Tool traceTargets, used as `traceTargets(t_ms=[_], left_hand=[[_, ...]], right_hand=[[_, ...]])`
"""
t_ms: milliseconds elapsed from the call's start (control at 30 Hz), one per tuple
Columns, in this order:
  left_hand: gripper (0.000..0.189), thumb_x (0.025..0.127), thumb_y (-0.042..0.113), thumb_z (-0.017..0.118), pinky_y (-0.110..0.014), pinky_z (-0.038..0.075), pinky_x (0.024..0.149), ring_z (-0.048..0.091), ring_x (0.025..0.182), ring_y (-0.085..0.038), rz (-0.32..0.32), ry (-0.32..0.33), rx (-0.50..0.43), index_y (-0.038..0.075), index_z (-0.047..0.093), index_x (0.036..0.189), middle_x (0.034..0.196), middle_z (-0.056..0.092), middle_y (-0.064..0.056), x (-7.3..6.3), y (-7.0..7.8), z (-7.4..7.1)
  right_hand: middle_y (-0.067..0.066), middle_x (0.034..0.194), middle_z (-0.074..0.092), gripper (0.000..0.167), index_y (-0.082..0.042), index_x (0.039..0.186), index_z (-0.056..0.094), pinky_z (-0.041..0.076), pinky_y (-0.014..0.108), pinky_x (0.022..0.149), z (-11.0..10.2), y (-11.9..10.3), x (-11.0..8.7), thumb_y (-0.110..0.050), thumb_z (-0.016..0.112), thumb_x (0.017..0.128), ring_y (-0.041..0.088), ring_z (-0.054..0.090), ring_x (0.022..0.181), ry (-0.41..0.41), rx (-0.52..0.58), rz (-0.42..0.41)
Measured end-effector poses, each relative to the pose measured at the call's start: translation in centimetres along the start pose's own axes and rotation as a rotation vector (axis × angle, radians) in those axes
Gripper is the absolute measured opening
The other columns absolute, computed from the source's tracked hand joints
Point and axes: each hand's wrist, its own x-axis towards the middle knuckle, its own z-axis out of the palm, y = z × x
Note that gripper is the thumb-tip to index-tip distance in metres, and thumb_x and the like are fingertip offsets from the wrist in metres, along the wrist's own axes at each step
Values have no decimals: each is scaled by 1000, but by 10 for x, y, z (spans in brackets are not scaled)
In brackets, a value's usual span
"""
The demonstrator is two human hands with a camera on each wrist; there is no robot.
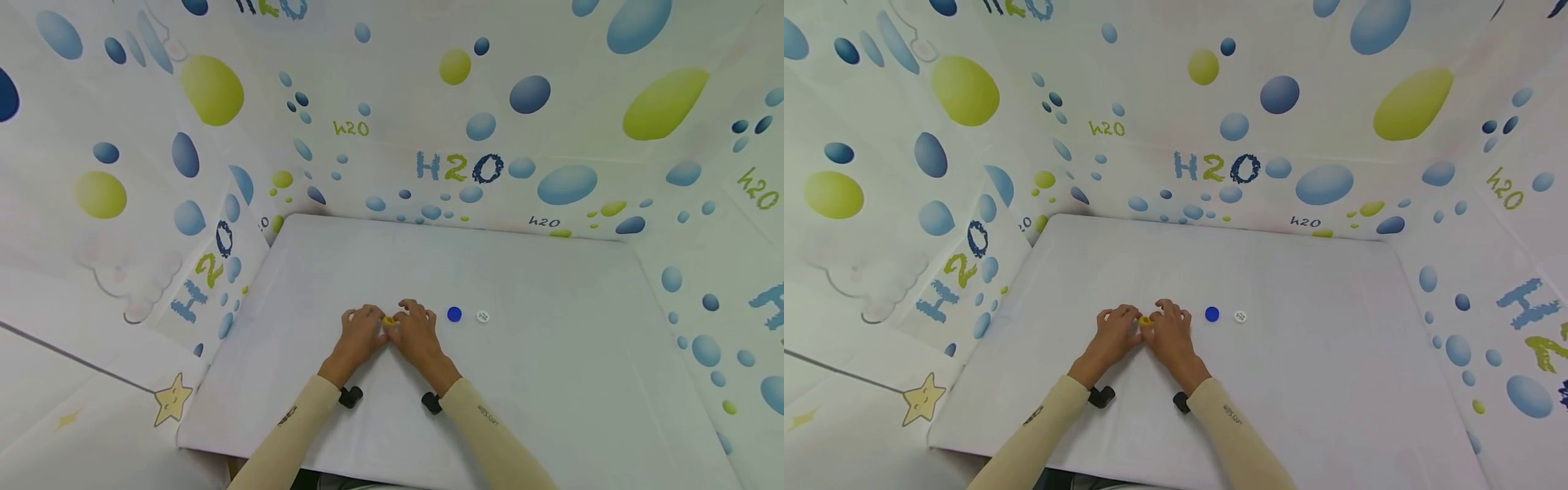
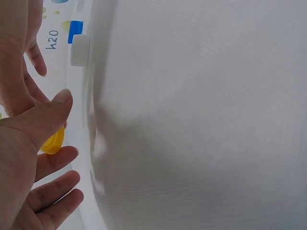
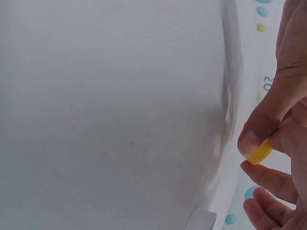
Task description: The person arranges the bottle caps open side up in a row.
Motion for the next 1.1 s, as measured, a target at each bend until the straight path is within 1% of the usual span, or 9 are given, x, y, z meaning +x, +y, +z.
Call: traceTargets(t_ms=[133,267,400,567,700,833,933,1100], left_hand=[[35,94,29,82,-62,33,115,63,126,-33,-22,22,-26,7,67,119,130,65,-13,0,1,0],[31,96,28,80,-61,33,114,63,125,-33,-22,44,-48,7,68,115,128,65,-13,0,2,1],[28,98,29,78,-59,33,114,63,124,-33,-15,48,-58,8,68,113,127,65,-12,1,2,2],[28,100,33,75,-59,34,113,63,124,-33,-12,46,-57,10,69,113,127,65,-11,1,4,2],[27,100,32,76,-58,34,114,63,125,-33,-10,47,-47,10,68,114,127,65,-10,3,5,2],[28,99,31,77,-58,35,114,62,126,-33,-14,40,-31,9,68,113,127,65,-11,4,6,1],[28,98,31,77,-57,35,114,62,127,-32,-16,31,-21,9,68,113,127,65,-10,4,5,1],[29,98,30,78,-57,35,114,62,127,-32,-9,20,-3,8,68,116,128,64,-11,5,4,0]], right_hand=[[13,142,60,32,-5,110,80,40,60,109,1,0,0,-34,71,101,32,57,133,10,28,38],[13,141,61,32,-5,106,81,41,62,108,1,-1,-1,-34,70,101,33,58,131,29,46,54],[14,139,63,30,-6,103,82,42,62,106,1,-1,-2,-32,68,102,33,60,129,46,50,55],[14,136,64,32,-6,101,83,43,62,104,0,-1,-3,-32,64,105,34,61,127,64,69,64],[14,136,64,31,-7,107,81,43,62,103,0,0,-3,-32,63,106,34,61,126,72,83,66],[13,135,63,27,-11,121,76,45,60,102,1,3,-3,-31,66,105,32,61,125,80,83,50],[13,137,61,29,-15,129,73,46,58,102,2,6,-3,-28,68,104,32,61,125,73,84,30],[12,141,61,31,-19,135,72,47,56,101,1,9,-2,-26,68,105,30,61,127,47,71,-14]])
